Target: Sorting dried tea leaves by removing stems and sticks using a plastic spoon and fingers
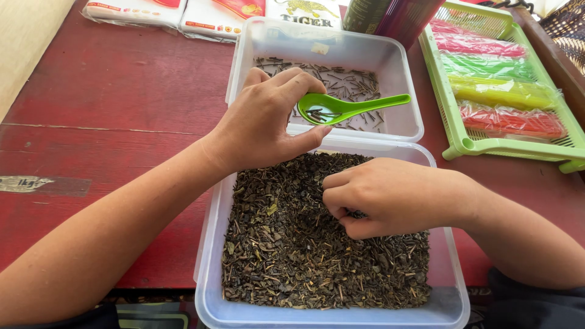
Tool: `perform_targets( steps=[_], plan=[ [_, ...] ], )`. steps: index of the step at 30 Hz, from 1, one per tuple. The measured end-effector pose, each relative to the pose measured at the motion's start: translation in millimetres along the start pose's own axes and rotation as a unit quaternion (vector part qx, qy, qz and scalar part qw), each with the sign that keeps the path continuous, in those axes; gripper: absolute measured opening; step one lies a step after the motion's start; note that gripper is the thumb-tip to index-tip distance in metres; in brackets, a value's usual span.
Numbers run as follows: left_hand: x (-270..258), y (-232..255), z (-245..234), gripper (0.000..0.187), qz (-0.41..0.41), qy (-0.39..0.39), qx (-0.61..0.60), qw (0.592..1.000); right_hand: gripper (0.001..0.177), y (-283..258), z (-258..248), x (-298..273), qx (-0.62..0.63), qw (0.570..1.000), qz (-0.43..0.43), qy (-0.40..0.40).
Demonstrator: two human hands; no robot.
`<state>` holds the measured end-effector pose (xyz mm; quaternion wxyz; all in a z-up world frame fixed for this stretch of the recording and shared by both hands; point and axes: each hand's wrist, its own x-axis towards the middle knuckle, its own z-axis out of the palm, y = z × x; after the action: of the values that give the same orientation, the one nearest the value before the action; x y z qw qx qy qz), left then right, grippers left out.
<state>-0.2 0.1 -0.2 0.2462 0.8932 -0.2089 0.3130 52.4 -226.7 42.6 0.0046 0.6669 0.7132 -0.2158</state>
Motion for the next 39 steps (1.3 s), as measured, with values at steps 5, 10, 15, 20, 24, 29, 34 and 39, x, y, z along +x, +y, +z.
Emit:
perform_targets(
  steps=[5, 10, 15, 20, 24, 29, 34, 39],
  plan=[
    [0, 0, 0, 0.037, -0.002, 0.000, -0.001, 1.000, 0.007, 0, 2, 1, -0.005, 1.000, -0.003, -0.003],
    [0, 1, 0, 0.036, -0.002, -0.003, -0.007, 1.000, 0.009, 2, 7, 2, -0.016, 0.999, 0.016, -0.044],
    [0, -2, 1, 0.040, 0.011, 0.004, 0.007, 1.000, 0.010, 0, 5, 3, -0.021, 0.999, 0.013, -0.044],
    [0, -12, 16, 0.046, -0.003, 0.012, 0.036, 0.999, 0.010, 1, 10, 3, -0.019, 0.999, -0.013, -0.032],
    [3, -14, 19, 0.051, -0.016, -0.005, 0.020, 1.000, 0.012, 6, 15, 2, -0.017, 0.999, 0.019, -0.042],
    [8, -15, 29, 0.054, -0.038, 0.010, 0.030, 0.999, 0.011, 31, 35, -3, -0.042, 0.997, 0.036, -0.051],
    [8, -17, 26, 0.059, -0.050, -0.006, 0.036, 0.998, 0.011, 80, 47, -3, -0.063, 0.994, 0.051, -0.078],
    [10, -17, 29, 0.056, -0.042, -0.007, 0.019, 0.999, 0.014, 72, 30, -12, -0.041, 0.997, 0.065, 0.003]
  ],
)
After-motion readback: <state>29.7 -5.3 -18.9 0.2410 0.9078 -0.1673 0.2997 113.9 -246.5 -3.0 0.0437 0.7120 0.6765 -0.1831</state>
